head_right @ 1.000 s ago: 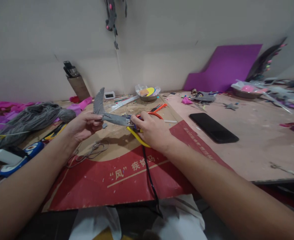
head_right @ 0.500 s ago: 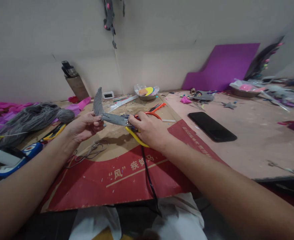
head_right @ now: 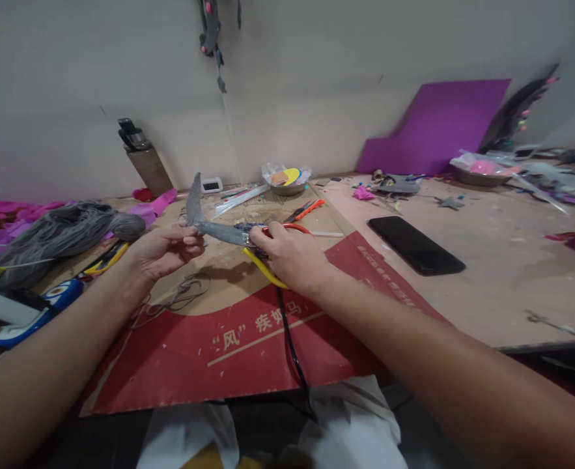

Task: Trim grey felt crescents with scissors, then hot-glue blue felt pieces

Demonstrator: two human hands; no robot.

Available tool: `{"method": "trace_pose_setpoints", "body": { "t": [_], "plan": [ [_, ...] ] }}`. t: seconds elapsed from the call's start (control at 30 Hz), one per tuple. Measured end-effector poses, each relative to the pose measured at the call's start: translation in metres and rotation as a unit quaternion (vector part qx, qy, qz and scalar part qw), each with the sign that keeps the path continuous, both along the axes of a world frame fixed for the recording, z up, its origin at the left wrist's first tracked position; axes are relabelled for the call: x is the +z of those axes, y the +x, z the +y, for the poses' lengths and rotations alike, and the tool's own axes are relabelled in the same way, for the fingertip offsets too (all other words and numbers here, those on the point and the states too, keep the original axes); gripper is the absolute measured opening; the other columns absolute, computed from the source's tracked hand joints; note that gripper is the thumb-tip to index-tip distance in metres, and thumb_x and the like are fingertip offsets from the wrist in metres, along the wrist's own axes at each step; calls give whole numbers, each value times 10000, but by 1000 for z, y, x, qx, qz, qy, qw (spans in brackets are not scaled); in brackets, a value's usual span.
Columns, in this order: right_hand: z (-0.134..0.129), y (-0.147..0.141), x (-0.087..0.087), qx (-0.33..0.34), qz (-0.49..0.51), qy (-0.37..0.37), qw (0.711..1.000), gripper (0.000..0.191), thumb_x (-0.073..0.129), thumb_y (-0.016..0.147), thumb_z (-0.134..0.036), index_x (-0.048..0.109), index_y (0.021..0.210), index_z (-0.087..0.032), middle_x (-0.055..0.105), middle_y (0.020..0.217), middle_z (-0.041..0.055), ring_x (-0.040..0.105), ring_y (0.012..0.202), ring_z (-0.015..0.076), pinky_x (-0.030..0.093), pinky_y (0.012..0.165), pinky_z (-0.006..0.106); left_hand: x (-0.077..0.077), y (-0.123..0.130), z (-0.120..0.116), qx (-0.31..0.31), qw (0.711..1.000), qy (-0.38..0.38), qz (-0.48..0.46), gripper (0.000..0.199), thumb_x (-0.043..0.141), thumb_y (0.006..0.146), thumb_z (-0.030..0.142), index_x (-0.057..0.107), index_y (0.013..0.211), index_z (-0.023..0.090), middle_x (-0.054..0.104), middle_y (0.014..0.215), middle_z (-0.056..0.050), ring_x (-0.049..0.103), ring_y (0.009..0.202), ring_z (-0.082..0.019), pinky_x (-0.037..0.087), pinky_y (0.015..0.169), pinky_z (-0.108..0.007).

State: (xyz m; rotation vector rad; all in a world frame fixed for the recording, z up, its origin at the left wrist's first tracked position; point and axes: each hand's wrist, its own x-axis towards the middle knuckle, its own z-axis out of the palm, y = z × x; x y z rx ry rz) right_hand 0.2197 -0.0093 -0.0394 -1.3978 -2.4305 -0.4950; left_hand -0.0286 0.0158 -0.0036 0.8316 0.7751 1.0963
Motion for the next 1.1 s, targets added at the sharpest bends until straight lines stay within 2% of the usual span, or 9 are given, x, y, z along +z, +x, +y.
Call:
{"method": "trace_pose_setpoints", "body": {
  "t": [0.07,0.13,0.27,0.37,0.47,0.6,0.77,0.97,1.1],
  "plan": [
    [-2,-1,0,-11,15,-11,1000,326,429,942,-331,565,1223,-236,641,990,74,514,656,163,145,530,302,2,0,1,2,1000,-3,22,162,637,655,-34,554,605,95,487,528,16,439,442,-47,370,418,-167],
    [-3,-2,-1,-16,55,-23,998,306,444,934,-383,604,1155,-244,649,963,63,521,642,162,160,520,294,3,-1,2,30,998,-4,55,149,659,656,-14,565,609,92,495,523,15,435,433,-45,371,411,-167],
    [2,1,-2,30,198,-23,980,288,455,921,-294,623,1145,-228,675,979,65,577,748,174,319,591,270,1,-4,3,124,987,-13,105,151,687,634,20,570,623,115,533,531,6,485,451,-60,391,418,-165],
    [8,7,0,50,258,-8,965,320,516,886,-281,628,1174,-200,690,995,78,594,799,188,384,669,274,0,-3,2,139,983,10,117,183,703,601,31,553,630,131,548,551,10,502,468,-64,392,425,-164],
    [13,15,7,21,257,0,966,329,563,836,-279,655,1135,-179,695,930,88,595,780,209,389,662,286,-1,-2,2,129,982,51,131,236,738,583,55,533,661,142,545,571,27,487,461,-50,344,401,-148],
    [15,24,17,5,292,-30,956,345,568,804,-256,667,1124,-175,700,901,76,601,753,201,401,661,284,0,-2,1,110,980,93,136,268,760,597,103,521,710,147,496,558,66,428,426,-24,287,376,-135],
    [21,36,24,-44,313,-53,947,318,572,819,-329,694,1080,-196,702,841,70,592,697,202,394,621,289,3,1,-2,93,980,115,129,280,761,611,120,524,758,147,488,566,78,414,413,-12,235,357,-121],
    [25,56,22,-83,270,-97,954,310,616,796,-435,714,1014,-238,714,848,58,617,702,211,395,608,287,7,8,-7,99,980,120,124,230,742,624,91,569,769,135,544,561,52,476,411,-26,256,331,-110],
    [13,69,12,-65,240,-124,960,290,637,778,-420,715,984,-232,719,820,56,622,661,199,408,585,277,5,7,-4,130,981,91,109,166,715,633,41,586,703,120,613,556,-6,568,456,-65,356,361,-112]
  ]
}}
